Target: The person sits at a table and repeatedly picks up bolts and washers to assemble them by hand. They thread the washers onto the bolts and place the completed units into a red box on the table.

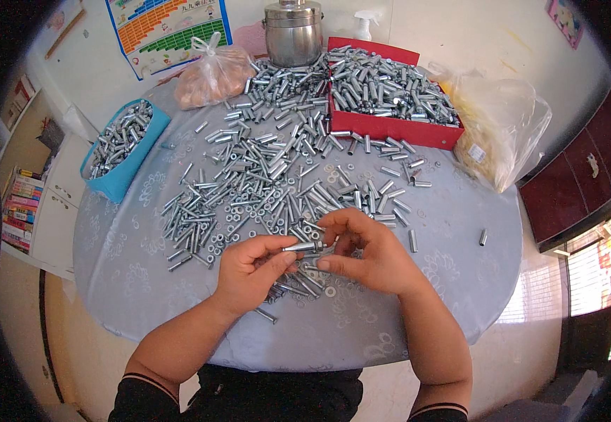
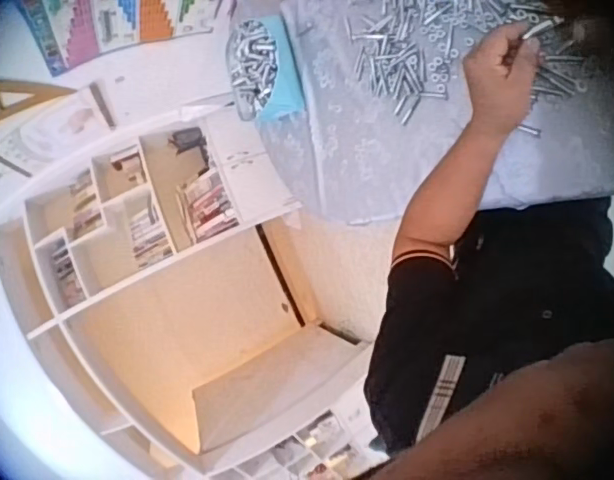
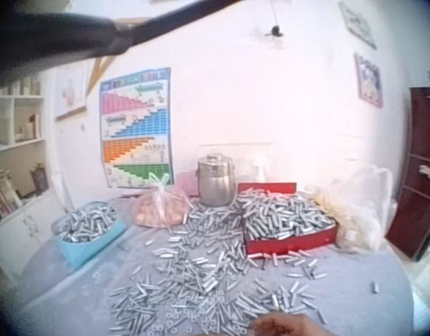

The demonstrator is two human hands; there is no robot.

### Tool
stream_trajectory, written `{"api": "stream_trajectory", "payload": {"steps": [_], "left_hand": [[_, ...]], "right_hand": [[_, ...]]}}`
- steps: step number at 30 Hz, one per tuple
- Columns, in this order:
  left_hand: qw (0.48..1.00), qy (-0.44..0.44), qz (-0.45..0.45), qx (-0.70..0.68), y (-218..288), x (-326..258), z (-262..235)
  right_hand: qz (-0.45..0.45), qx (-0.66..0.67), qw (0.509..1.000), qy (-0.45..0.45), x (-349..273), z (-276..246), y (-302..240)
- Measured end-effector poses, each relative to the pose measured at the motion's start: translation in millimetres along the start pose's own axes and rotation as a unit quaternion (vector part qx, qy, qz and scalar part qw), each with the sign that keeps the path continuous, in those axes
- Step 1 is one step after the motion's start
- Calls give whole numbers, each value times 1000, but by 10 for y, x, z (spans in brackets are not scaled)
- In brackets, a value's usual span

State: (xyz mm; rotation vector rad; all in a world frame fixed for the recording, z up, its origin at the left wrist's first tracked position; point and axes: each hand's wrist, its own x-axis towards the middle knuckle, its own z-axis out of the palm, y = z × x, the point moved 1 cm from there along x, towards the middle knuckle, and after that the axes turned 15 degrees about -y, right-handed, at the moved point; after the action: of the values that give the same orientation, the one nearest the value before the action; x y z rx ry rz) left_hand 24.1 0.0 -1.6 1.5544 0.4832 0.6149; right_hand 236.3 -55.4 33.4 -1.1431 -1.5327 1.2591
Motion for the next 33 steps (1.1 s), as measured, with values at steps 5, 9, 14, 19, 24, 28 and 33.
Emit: {"api": "stream_trajectory", "payload": {"steps": [5, 9, 14, 19, 24, 28, 33], "left_hand": [[1000, -13, 1, 16, -8, 0, 8], [1000, -17, 4, 13, 1, 19, 18], [999, -20, 9, 31, -4, 6, 13], [1000, -26, 10, 13, -4, 6, 17], [999, -27, 20, 21, 18, 2, 39], [993, -25, 41, 109, 79, -3, 32], [990, 67, 96, 83, 53, -22, 19]], "right_hand": [[72, -2, 997, -9, -40, -60, 60], [-27, -34, 998, -36, -53, -65, 67], [37, 22, 999, -24, -43, -66, 58], [33, 33, 998, -47, -53, -72, 94], [48, 131, 989, -49, -57, -75, 69], [34, 142, 988, -44, -57, -64, 79], [81, 127, 984, -100, -92, -219, -32]]}}
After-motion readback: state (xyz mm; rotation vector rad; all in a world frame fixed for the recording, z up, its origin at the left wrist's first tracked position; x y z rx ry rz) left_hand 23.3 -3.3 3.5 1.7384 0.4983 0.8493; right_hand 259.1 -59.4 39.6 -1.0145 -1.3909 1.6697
